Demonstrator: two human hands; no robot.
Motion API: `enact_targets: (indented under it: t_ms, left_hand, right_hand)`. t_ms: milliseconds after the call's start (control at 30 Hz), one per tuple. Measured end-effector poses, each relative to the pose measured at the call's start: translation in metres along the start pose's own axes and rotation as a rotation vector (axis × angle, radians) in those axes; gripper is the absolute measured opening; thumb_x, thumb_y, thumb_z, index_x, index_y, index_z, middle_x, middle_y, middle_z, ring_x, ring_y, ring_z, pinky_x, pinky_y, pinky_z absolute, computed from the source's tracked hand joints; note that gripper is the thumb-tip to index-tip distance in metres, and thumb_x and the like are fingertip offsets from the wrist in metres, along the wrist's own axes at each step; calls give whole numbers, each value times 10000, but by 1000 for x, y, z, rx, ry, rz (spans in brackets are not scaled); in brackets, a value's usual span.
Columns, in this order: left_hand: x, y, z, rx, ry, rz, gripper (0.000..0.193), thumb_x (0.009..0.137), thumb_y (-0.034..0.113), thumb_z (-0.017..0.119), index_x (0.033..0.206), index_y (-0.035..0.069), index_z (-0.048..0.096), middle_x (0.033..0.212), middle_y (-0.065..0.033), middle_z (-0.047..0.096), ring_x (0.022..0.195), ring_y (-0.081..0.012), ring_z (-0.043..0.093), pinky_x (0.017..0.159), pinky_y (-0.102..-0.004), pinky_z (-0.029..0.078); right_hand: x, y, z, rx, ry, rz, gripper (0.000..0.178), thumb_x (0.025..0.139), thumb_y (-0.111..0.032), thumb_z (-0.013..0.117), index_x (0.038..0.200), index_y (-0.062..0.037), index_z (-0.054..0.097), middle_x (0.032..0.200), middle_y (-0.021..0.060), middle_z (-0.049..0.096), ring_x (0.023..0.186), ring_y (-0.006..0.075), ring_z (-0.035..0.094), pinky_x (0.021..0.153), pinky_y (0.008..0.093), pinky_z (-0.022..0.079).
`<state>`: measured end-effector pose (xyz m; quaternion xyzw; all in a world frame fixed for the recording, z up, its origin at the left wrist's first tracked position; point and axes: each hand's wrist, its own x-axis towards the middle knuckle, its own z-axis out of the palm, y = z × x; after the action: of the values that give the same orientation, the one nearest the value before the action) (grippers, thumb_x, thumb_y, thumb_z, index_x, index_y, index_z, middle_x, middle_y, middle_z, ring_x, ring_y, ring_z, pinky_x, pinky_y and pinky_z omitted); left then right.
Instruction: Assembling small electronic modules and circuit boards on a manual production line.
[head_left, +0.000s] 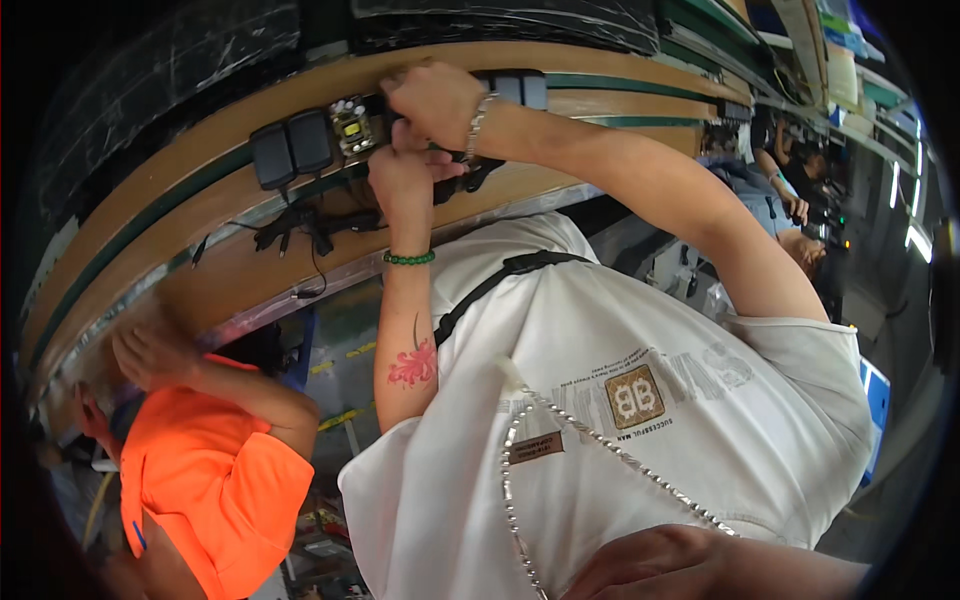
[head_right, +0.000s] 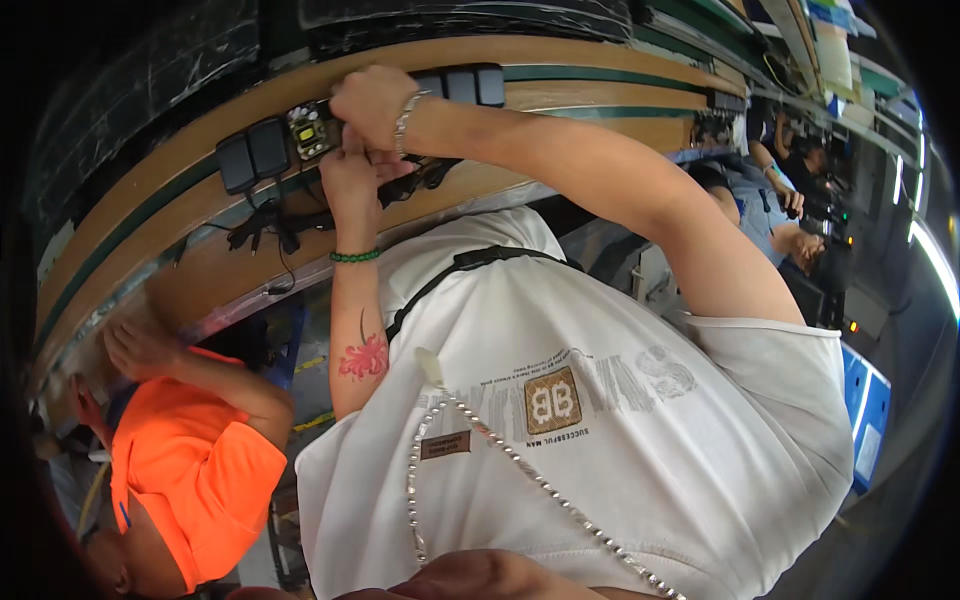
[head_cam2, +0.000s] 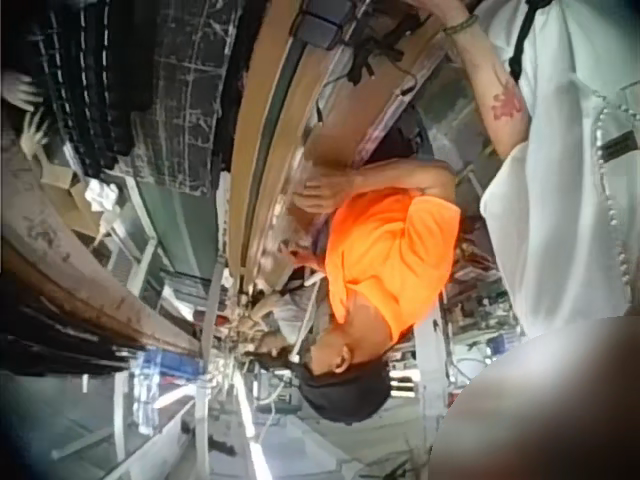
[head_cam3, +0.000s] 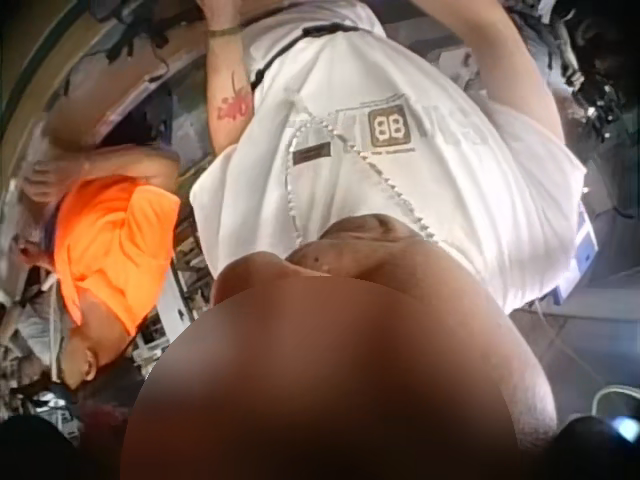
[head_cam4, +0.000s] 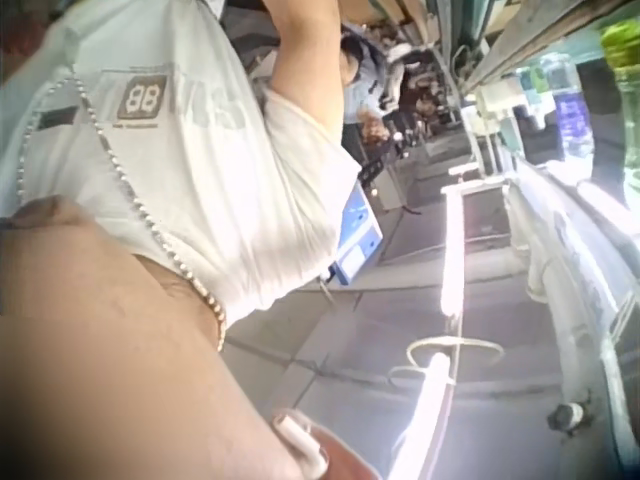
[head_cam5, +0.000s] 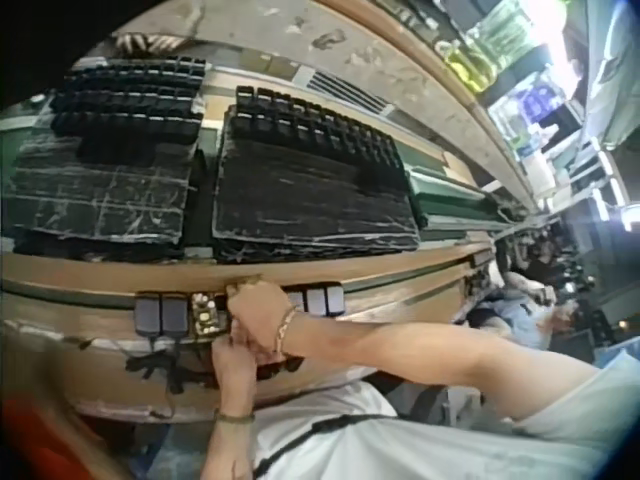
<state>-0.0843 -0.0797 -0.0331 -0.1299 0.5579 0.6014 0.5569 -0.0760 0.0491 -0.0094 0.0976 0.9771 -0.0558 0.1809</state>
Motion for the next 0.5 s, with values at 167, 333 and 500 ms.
enact_targets:
  t_ms: [167, 333, 500]
  left_hand:
    - [19, -13, -9, -69, -70, 104, 339, 1000, 237, 475, 981, -76, 603, 704, -125, 617, 552, -224, 636, 552, -244, 509]
    - [25, -28, -16, -79, -136, 202, 290, 975, 197, 510, 949, -72, 615, 675, -115, 603, 553, -209, 616, 560, -257, 502]
    - [29, -31, -12, -116, -98, 237, 257, 950, 156, 511, 901, -74, 616, 612, -94, 573, 512, -186, 579, 536, -249, 477]
  right_hand:
    - [4, 17, 10, -71, 73, -64, 298, 668, -187, 769, 888, -26, 649, 763, 126, 685, 692, 339, 662, 678, 399, 533]
    - [-1, 37, 21, 11, 133, -153, 431, 663, -212, 788, 1009, -22, 614, 803, 120, 681, 759, 322, 655, 719, 377, 529]
    - [-5, 35, 23, -59, 153, -180, 735, 625, -240, 819, 1254, 4, 528, 928, 108, 670, 904, 292, 626, 788, 357, 517]
